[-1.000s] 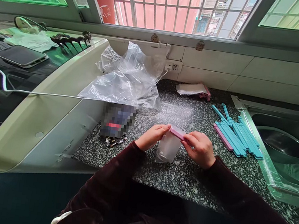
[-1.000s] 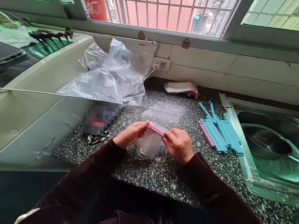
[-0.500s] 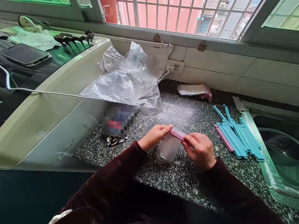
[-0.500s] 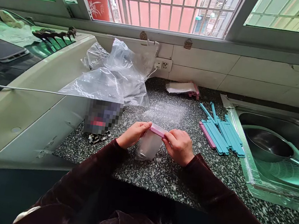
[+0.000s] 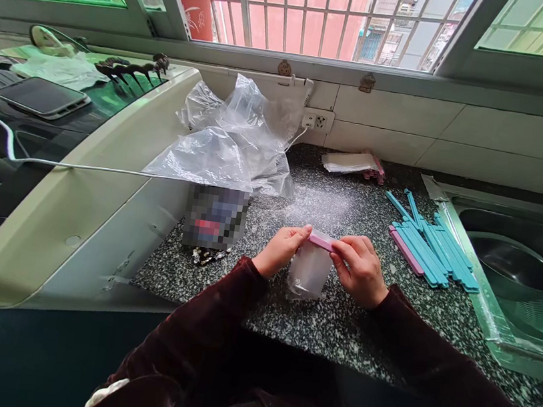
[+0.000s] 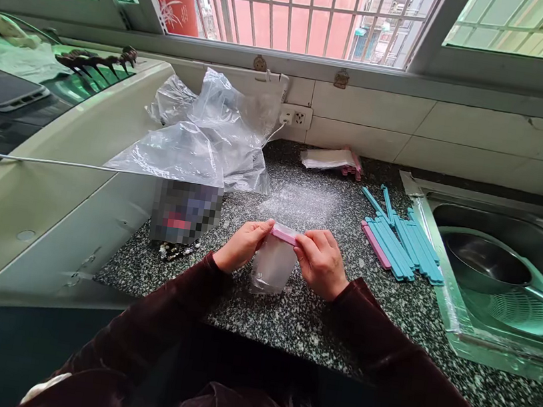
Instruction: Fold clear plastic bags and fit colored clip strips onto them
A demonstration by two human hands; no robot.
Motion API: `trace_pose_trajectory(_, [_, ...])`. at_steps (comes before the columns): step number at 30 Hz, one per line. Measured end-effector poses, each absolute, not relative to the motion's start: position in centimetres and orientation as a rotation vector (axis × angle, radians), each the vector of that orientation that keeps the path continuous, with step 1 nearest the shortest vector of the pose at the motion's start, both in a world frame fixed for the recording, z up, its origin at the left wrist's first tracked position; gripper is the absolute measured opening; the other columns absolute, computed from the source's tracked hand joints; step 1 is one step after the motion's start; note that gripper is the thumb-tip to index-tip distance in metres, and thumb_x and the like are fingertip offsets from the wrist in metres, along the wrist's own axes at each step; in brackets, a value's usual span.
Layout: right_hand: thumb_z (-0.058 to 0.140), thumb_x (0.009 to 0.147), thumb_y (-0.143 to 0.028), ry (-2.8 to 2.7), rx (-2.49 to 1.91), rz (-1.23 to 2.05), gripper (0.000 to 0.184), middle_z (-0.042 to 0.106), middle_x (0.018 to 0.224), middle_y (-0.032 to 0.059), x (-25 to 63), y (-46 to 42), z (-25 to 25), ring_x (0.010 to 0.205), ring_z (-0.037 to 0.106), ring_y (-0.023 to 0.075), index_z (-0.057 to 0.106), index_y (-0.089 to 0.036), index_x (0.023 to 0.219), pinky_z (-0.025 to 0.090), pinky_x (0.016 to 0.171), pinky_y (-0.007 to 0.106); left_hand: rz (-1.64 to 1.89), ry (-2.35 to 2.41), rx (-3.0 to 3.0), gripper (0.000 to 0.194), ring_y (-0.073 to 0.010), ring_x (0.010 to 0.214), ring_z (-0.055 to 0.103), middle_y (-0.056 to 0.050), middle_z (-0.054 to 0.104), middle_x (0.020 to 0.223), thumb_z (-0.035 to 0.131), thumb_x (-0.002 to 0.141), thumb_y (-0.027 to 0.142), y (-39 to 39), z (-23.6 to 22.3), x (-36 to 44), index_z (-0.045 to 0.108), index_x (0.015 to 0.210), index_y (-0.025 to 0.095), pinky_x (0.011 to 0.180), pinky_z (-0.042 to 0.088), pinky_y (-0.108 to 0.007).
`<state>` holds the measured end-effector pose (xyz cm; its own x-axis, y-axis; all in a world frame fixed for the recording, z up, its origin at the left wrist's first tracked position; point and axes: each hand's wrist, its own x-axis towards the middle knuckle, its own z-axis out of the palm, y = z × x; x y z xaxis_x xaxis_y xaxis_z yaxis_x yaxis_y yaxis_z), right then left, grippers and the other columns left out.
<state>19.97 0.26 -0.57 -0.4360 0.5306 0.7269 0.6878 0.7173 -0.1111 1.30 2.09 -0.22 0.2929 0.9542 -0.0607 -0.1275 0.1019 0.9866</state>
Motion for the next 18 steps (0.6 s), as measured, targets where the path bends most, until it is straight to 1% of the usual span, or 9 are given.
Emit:
trace_pose_trajectory(6, [0.050, 0.086, -0.017, -2.090, -0.956, -0.206, 0.021, 0.059, 0.087, 0.0068, 19.69, 0.36, -1.09, 0.081, 0.053, 0.0193, 0.059, -0.021, 0.105, 0.049, 0.071, 0.035, 1.048, 0.938, 1.135, 0.060, -0.0055, 0.049, 0.025, 0.006, 0.034, 0.049, 0.058, 0.063, 0.073, 1.74, 0.04, 1.63, 0.047, 0.055, 0.014, 0.047, 0.018, -0.023])
trace_pose_trajectory(13, [0.052, 0.085, -0.014, -2.039, -0.890, -0.112, 0.022, 0.059, 0.088, 0.0073, 19.65, 0.42, -1.15, 0.083, 0.055, 0.0195, 0.060, -0.021, 0.105, 0.050, 0.072, 0.036, 1.085, 0.898, 1.072, 0.059, -0.0070, 0.051, 0.035, 0.002, 0.046, 0.054, 0.062, 0.062, 0.070, 1.77, -0.65, 1.85, 0.056, 0.060, 0.012, 0.049, 0.025, -0.022])
trace_pose_trajectory(18, [0.053, 0.085, -0.014, -2.031, -0.880, -0.126, 0.023, 0.060, 0.087, 0.0068, 19.71, 0.45, -1.10, 0.081, 0.056, 0.0191, 0.061, -0.021, 0.105, 0.051, 0.070, 0.036, 1.117, 0.862, 1.015, 0.058, -0.0081, 0.053, 0.041, 0.000, 0.053, 0.057, 0.065, 0.060, 0.068, 1.72, -0.78, 2.03, 0.061, 0.064, 0.010, 0.051, 0.030, -0.022])
